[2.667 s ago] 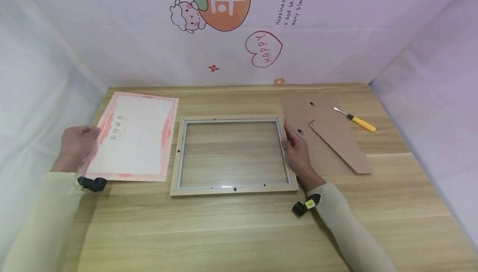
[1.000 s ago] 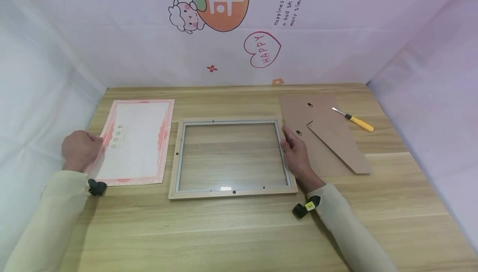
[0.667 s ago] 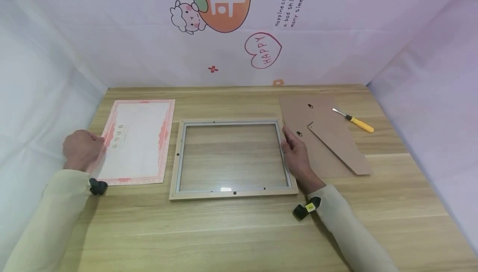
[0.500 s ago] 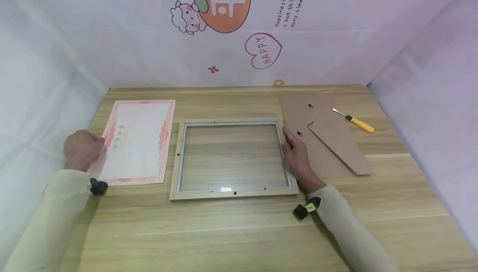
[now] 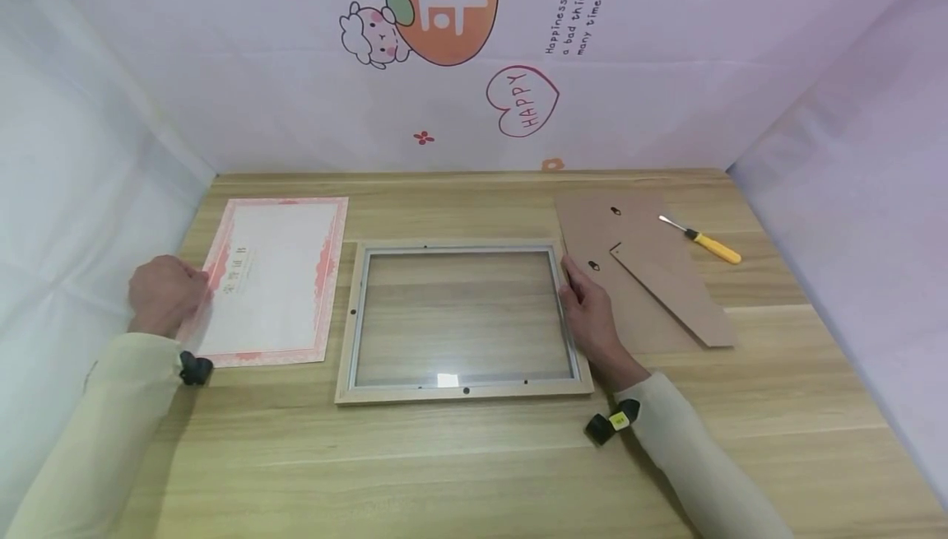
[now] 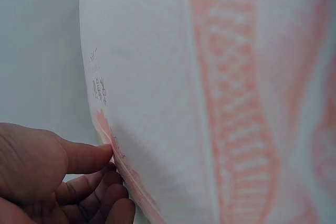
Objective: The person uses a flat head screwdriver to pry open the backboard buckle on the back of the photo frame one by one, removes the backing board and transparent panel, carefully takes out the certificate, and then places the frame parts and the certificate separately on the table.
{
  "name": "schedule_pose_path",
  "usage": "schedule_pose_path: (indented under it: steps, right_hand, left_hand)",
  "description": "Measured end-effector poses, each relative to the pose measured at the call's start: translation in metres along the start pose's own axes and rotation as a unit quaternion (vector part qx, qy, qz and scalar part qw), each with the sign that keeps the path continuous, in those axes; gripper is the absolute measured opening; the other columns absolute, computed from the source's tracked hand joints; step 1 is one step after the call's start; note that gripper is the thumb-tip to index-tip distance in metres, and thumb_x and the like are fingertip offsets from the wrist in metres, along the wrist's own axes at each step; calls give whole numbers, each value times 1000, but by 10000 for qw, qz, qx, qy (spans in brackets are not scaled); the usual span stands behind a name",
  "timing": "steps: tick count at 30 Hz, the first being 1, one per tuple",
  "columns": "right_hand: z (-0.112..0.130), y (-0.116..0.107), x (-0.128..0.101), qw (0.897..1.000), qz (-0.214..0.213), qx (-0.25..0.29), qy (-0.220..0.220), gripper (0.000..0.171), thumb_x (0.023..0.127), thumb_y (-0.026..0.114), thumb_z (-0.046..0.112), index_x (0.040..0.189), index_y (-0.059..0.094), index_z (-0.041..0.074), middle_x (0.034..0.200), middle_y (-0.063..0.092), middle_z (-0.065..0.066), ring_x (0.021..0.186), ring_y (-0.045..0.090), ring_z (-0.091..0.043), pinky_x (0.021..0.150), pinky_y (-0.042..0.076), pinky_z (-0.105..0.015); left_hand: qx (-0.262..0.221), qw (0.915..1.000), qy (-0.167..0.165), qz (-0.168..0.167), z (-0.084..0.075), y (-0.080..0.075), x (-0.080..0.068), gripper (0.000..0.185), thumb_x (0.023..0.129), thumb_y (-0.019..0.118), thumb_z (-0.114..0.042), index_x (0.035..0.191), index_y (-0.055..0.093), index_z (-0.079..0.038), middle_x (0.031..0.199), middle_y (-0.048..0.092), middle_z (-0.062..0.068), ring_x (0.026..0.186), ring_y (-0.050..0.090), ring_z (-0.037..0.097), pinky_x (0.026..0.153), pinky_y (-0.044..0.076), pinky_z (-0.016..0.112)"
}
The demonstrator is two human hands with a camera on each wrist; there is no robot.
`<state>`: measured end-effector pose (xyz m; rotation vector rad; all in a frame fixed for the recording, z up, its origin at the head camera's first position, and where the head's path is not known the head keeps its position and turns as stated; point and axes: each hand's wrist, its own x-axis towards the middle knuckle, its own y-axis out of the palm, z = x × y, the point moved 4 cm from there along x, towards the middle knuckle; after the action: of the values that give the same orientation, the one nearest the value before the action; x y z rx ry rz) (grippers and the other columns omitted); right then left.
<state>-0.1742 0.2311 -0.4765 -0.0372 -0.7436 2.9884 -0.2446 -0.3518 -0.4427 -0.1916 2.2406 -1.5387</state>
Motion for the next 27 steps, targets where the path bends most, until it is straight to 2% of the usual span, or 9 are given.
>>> schedule_pose_path:
  steps: [5, 9, 12, 14, 16, 19, 20, 22, 27]
  right_hand:
    - [1, 1, -1, 10000, 28, 36, 41, 55, 105, 40, 10, 156, 21, 18, 164, 19, -2, 151, 21, -22, 123, 26, -42]
    - [0, 1, -2, 10000, 37, 3, 46, 55, 105, 39, 12, 156, 21, 19, 165, 18, -1, 151, 21, -21, 123, 26, -42]
    - [0, 1, -2, 10000, 33, -43, 10, 55, 105, 39, 11, 157, 21, 19, 165, 18, -1, 151, 21, -22, 123, 26, -42]
    - [0, 1, -2, 10000, 30, -75, -16, 55, 105, 40, 11, 157, 21, 19, 165, 19, -2, 151, 21, -22, 123, 26, -43]
    - [1, 1, -2, 9999, 30, -97, -43, 55, 105, 40, 11, 156, 21, 18, 165, 19, -2, 151, 21, -22, 123, 26, -43]
    - [1, 0, -2, 9999, 29, -111, -50, 55, 105, 40, 11, 156, 22, 18, 165, 19, -3, 151, 21, -22, 123, 26, -43]
    - [0, 0, -2, 9999, 36, -100, -52, 54, 105, 40, 11, 156, 22, 17, 165, 19, -3, 151, 21, -22, 123, 26, -43]
    - [0, 0, -2, 10000, 48, -71, -50, 54, 105, 39, 11, 156, 22, 17, 165, 19, -2, 151, 21, -22, 123, 25, -43]
    - [0, 0, -2, 9999, 44, -29, -112, 54, 105, 40, 9, 156, 23, 13, 164, 20, -4, 151, 21, -23, 123, 25, -42]
  left_hand:
    - [184, 9994, 280, -114, -5, -3, 1, 38, 97, 46, -20, 106, 62, 13, 95, 65, 30, 78, 59, 35, 59, 47, 37]
    - [252, 9961, 734, -424, -16, -8, -3, 37, 97, 47, -20, 104, 62, 13, 94, 66, 31, 78, 61, 39, 60, 48, 41]
    - [225, 9906, 1153, -704, -29, -12, -12, 37, 98, 48, -20, 103, 61, 13, 95, 66, 32, 81, 61, 43, 62, 48, 46]
    - [78, 9833, 1559, -932, -40, -13, -21, 35, 98, 50, -19, 102, 61, 13, 94, 66, 32, 81, 62, 46, 64, 48, 50]
    - [-123, 9717, 2046, -1179, -53, -12, -33, 32, 98, 51, -18, 101, 61, 12, 92, 65, 32, 78, 61, 46, 64, 47, 52]
    - [-442, 9471, 2854, -1398, -75, -7, -52, 27, 97, 54, -14, 102, 62, 11, 94, 66, 32, 79, 62, 46, 68, 48, 56]
    - [-565, 9410, 3038, -1377, -82, -4, -58, 26, 98, 55, -13, 105, 62, 11, 97, 66, 32, 81, 62, 45, 70, 49, 56]
    - [-810, 9350, 3233, -1212, -94, 3, -69, 26, 98, 55, -13, 111, 61, 9, 105, 66, 32, 89, 63, 46, 76, 51, 57]
    - [-1169, 9334, 3377, -321, -117, 25, -91, 39, 102, 50, -15, 136, 49, 5, 133, 55, 32, 117, 55, 51, 94, 50, 63]
